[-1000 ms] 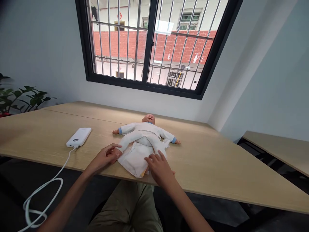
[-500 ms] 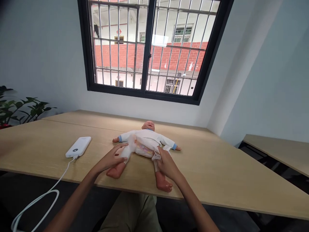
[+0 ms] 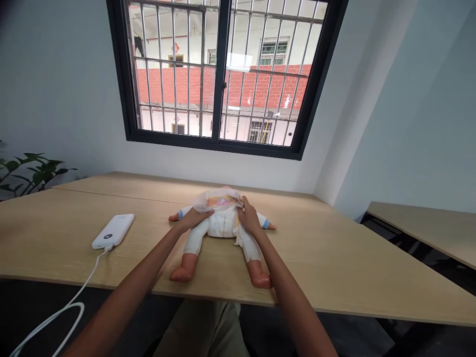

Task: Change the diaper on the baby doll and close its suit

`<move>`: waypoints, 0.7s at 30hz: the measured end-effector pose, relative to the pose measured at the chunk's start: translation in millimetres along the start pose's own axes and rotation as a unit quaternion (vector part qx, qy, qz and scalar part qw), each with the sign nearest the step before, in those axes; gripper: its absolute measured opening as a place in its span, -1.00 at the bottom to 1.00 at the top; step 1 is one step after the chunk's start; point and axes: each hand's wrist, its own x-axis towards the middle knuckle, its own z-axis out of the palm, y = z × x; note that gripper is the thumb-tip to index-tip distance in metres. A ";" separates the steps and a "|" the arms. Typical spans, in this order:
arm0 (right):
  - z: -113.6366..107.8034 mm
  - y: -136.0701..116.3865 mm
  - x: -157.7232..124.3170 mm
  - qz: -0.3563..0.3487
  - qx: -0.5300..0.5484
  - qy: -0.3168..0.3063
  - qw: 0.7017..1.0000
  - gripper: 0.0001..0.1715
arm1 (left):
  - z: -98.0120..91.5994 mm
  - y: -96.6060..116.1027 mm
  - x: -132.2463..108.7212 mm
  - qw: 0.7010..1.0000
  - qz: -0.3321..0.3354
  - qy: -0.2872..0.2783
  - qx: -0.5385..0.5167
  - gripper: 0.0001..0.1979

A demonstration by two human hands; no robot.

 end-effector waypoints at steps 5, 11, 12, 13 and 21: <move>15.4 19.3 8.0 0.114 0.077 0.013 0.990 -0.71 | -5.7 -17.9 17.5 0.988 -0.086 0.012 0.128 -0.63; 19.4 45.0 -1.5 0.285 0.157 -0.017 0.945 -0.46 | -17.6 -41.7 23.9 0.971 -0.078 0.086 0.208 -0.68; 19.4 49.0 -3.8 0.291 0.162 -0.024 0.943 -0.46 | -18.1 -43.0 24.6 0.968 -0.069 0.101 0.221 -0.68; 19.6 52.7 -6.0 0.297 0.172 -0.025 0.939 -0.46 | -17.8 -43.1 25.0 0.961 -0.049 0.127 0.241 -0.68; 1.6 67.9 -14.4 0.300 0.269 0.061 0.913 -0.68 | 24.3 -7.8 -5.4 0.809 0.277 -0.014 0.518 -0.68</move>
